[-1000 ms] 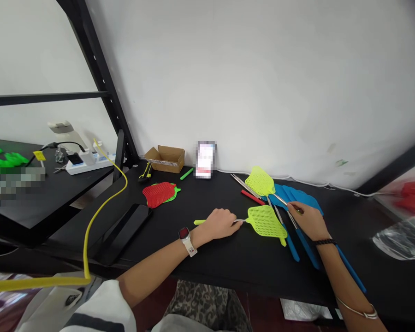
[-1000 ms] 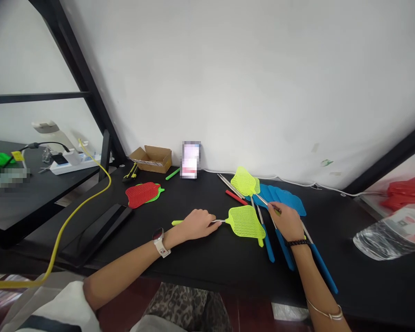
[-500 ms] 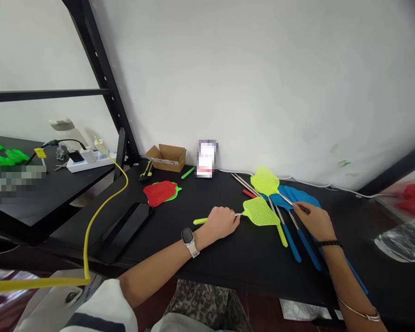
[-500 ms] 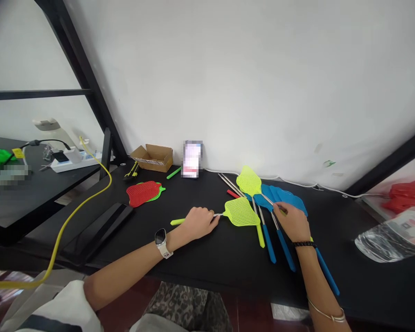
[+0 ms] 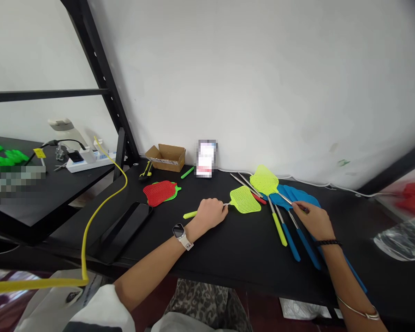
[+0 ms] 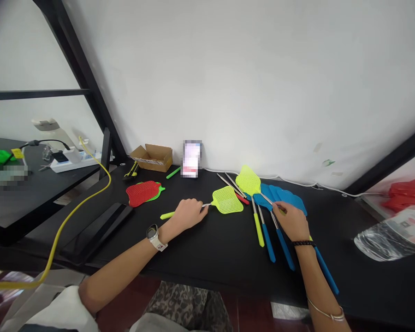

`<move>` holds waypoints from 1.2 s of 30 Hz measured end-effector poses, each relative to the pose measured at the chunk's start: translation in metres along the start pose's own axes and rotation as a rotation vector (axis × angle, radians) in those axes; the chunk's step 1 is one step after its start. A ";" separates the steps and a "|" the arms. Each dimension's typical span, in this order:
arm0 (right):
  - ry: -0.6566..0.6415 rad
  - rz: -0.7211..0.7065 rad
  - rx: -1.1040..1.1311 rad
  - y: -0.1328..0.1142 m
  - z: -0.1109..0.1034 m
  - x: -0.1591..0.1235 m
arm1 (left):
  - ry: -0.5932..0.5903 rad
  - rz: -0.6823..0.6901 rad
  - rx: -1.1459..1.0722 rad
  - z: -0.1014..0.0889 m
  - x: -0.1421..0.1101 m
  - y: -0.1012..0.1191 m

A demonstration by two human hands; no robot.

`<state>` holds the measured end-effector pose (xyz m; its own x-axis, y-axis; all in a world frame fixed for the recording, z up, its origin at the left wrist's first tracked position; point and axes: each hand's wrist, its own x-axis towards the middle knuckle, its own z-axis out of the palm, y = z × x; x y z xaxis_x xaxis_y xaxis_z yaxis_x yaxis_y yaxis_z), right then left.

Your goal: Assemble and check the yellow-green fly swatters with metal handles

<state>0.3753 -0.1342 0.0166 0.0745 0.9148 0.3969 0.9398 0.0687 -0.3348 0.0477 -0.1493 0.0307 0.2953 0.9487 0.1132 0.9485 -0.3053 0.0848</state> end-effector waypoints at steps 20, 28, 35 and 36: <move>-0.090 -0.039 0.048 0.005 0.005 0.001 | -0.043 -0.211 -0.004 -0.004 0.006 -0.019; -0.210 -0.045 0.130 0.001 0.002 0.000 | -0.107 -0.153 -0.070 -0.002 -0.001 -0.010; -0.235 -0.060 0.224 -0.013 -0.004 -0.002 | -0.111 -0.149 -0.086 -0.001 -0.005 -0.004; -0.236 -0.062 0.235 -0.013 -0.004 -0.002 | -0.113 -0.152 -0.085 -0.001 -0.005 -0.004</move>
<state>0.3642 -0.1390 0.0237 -0.0856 0.9709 0.2235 0.8356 0.1921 -0.5147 0.0427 -0.1527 0.0309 0.1646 0.9862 -0.0189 0.9715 -0.1587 0.1762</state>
